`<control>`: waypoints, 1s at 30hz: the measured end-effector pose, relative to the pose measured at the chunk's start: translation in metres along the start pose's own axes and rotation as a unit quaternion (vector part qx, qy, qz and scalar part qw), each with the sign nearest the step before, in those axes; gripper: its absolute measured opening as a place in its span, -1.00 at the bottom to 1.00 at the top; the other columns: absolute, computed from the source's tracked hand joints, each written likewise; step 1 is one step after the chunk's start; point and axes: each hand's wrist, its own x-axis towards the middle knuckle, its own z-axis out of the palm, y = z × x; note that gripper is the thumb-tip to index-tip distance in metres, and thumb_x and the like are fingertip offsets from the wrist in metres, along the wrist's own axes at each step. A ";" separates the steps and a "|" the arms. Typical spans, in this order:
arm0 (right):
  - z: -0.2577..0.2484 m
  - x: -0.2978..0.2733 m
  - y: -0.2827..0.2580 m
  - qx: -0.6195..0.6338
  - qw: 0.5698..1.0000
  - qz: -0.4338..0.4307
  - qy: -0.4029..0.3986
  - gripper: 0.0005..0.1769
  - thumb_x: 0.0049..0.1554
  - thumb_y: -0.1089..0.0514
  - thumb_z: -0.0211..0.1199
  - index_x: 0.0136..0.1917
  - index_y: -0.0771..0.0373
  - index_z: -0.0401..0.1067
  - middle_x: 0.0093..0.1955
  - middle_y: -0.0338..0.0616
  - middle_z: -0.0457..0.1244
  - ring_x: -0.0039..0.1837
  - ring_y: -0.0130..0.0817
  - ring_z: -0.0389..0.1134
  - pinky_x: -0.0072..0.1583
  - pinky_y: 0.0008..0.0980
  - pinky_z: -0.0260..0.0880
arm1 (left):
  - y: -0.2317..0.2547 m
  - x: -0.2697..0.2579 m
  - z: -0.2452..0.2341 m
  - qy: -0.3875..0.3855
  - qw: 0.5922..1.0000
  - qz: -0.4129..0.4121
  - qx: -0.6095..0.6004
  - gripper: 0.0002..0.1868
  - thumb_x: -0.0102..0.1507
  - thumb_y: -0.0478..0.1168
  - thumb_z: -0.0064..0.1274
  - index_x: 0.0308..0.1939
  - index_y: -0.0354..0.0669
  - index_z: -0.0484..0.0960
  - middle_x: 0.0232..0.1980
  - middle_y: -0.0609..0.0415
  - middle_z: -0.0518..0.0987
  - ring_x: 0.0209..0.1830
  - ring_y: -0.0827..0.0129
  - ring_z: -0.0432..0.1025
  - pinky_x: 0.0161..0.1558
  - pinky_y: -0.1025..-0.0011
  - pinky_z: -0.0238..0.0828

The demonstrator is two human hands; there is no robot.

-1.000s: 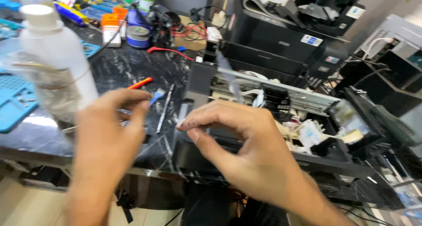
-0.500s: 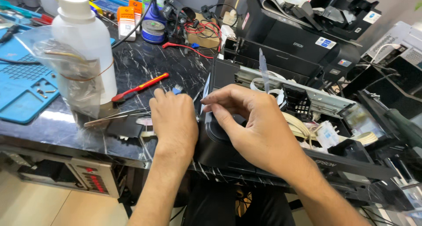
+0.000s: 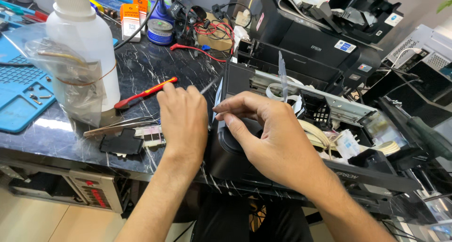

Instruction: The person removes a small black component from the interior of a printer using a screwdriver. They then wipe the component with a white tissue and place it into a plastic bag containing a bottle of liquid.

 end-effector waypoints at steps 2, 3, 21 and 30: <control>0.001 0.000 0.004 0.006 1.000 -0.005 0.007 -0.75 0.32 0.22 0.27 0.19 0.11 0.71 0.09 -0.30 0.64 0.18 -0.53 0.70 0.27 -0.51 0.61 | -0.004 0.000 -0.004 0.035 0.999 -0.027 -0.019 -0.81 0.51 -0.16 -0.03 -0.10 0.29 0.67 -0.18 0.16 0.73 0.00 0.20 0.48 -0.04 0.22 0.36; 0.001 0.000 0.005 0.012 1.000 -0.009 0.012 -0.75 0.32 0.23 0.28 0.19 0.11 0.71 0.09 -0.29 0.64 0.18 -0.53 0.69 0.27 -0.51 0.60 | -0.006 0.001 -0.006 0.069 0.995 -0.055 -0.039 -0.85 0.48 -0.18 -0.01 -0.12 0.26 0.62 -0.20 0.10 0.71 -0.01 0.17 0.47 -0.05 0.23 0.40; -0.074 -0.051 -0.009 -0.178 0.926 -0.274 0.191 -0.64 0.48 0.45 0.17 0.49 0.35 0.52 0.43 0.17 0.41 0.40 -0.06 0.62 0.43 -0.28 0.69 | 0.021 -0.072 -0.220 -0.005 0.853 -0.126 -0.507 -0.66 0.31 -0.30 0.01 0.03 0.32 0.68 -0.30 0.03 0.50 -0.23 -0.24 0.46 -0.16 -0.20 0.39; -0.169 -0.068 0.086 -0.254 0.913 -0.224 0.225 -0.70 0.37 0.52 0.39 0.36 0.56 0.57 0.33 0.25 0.49 0.33 -0.03 0.59 0.40 -0.21 0.65 | 0.093 -0.026 -0.231 -0.051 0.822 0.256 -0.506 -0.65 0.26 -0.43 0.03 0.07 -0.11 0.75 -0.04 -0.12 0.74 0.07 -0.16 0.43 0.14 -0.16 0.39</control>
